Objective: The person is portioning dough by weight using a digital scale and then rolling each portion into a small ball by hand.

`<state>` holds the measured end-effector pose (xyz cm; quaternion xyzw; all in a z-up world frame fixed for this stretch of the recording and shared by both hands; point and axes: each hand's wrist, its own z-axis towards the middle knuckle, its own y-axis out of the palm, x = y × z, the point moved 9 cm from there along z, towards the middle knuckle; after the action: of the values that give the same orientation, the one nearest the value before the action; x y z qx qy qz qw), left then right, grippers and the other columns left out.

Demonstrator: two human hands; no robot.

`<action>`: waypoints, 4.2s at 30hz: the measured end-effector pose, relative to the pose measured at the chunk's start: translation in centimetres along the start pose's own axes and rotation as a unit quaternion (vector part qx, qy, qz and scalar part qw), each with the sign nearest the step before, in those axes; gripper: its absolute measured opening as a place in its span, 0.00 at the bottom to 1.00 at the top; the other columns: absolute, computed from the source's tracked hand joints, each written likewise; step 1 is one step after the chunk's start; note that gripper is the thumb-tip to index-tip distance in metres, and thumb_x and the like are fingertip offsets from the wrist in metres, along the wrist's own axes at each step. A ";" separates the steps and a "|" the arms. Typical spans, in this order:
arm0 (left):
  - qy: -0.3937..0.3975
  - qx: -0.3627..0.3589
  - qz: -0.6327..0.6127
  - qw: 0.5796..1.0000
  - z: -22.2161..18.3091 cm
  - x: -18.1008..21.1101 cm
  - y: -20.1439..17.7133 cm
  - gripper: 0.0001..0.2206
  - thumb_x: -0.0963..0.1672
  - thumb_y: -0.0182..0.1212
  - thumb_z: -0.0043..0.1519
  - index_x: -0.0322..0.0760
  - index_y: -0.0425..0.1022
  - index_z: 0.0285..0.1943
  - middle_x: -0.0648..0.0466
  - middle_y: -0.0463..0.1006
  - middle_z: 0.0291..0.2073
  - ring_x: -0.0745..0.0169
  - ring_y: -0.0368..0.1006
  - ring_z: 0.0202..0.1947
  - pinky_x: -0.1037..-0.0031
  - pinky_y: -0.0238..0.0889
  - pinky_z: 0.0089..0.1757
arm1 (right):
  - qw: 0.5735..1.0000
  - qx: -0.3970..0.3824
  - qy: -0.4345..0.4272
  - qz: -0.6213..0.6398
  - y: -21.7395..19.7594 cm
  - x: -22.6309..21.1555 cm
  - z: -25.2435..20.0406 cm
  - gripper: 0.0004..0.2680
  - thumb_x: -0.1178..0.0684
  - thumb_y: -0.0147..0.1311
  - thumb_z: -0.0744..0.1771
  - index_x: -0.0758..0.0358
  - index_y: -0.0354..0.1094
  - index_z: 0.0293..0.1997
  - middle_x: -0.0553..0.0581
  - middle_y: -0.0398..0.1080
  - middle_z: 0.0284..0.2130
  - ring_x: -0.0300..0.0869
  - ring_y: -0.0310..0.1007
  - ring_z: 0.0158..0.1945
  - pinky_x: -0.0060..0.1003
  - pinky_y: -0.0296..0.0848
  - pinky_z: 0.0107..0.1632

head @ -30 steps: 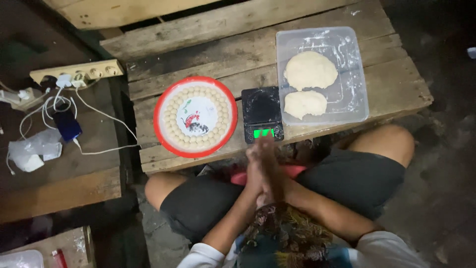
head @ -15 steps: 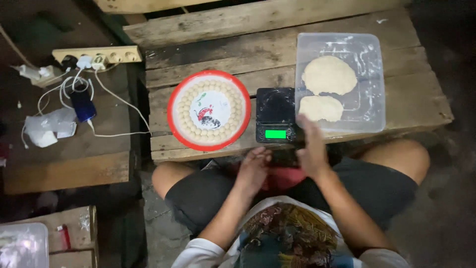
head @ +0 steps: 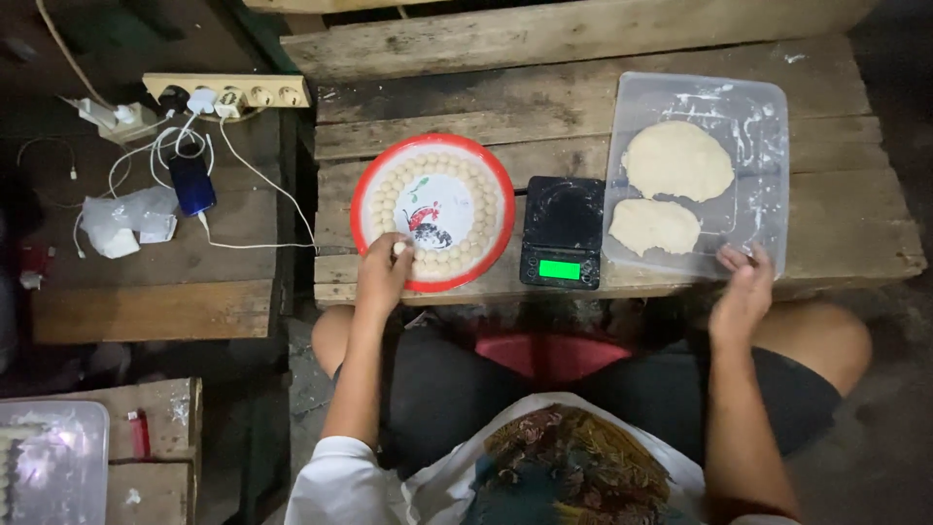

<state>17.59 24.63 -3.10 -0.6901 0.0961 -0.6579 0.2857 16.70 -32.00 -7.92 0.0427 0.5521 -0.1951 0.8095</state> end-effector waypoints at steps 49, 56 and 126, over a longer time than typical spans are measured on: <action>-0.009 -0.073 0.288 0.955 14.1 -5.3 3.0 0.32 0.54 0.68 0.58 0.43 0.66 0.70 0.44 0.61 0.72 0.47 0.56 0.73 0.43 0.37 0.68 | 0.979 0.038 0.024 -0.199 2.0 -1.2 -0.6 0.12 0.62 0.47 0.74 0.77 0.61 0.66 0.77 0.73 0.52 0.64 0.72 0.58 0.60 0.71 0.58; 0.046 -0.024 0.341 0.938 14.5 -5.0 4.1 0.35 0.56 0.71 0.54 0.39 0.66 0.68 0.39 0.66 0.67 0.41 0.61 0.69 0.36 0.44 0.64 | 0.977 0.032 0.028 -0.209 2.0 -0.4 -0.7 0.12 0.58 0.44 0.76 0.73 0.61 0.67 0.74 0.73 0.52 0.62 0.71 0.59 0.60 0.69 0.60; 0.302 -0.480 0.379 0.731 -13.8 9.1 41.9 0.47 0.66 0.45 0.55 0.36 0.53 0.77 0.47 0.43 0.80 0.46 0.28 0.80 0.46 0.15 0.71 | 0.734 -0.220 0.034 -0.642 13.4 4.9 7.9 0.16 0.39 0.56 0.65 0.60 0.74 0.49 0.61 0.72 0.43 0.55 0.73 0.48 0.51 0.68 0.45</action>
<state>15.54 -17.96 -17.56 -0.4068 0.7343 -0.5345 0.0980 30.07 -23.24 -11.31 -0.4944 0.5027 -0.5400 0.4597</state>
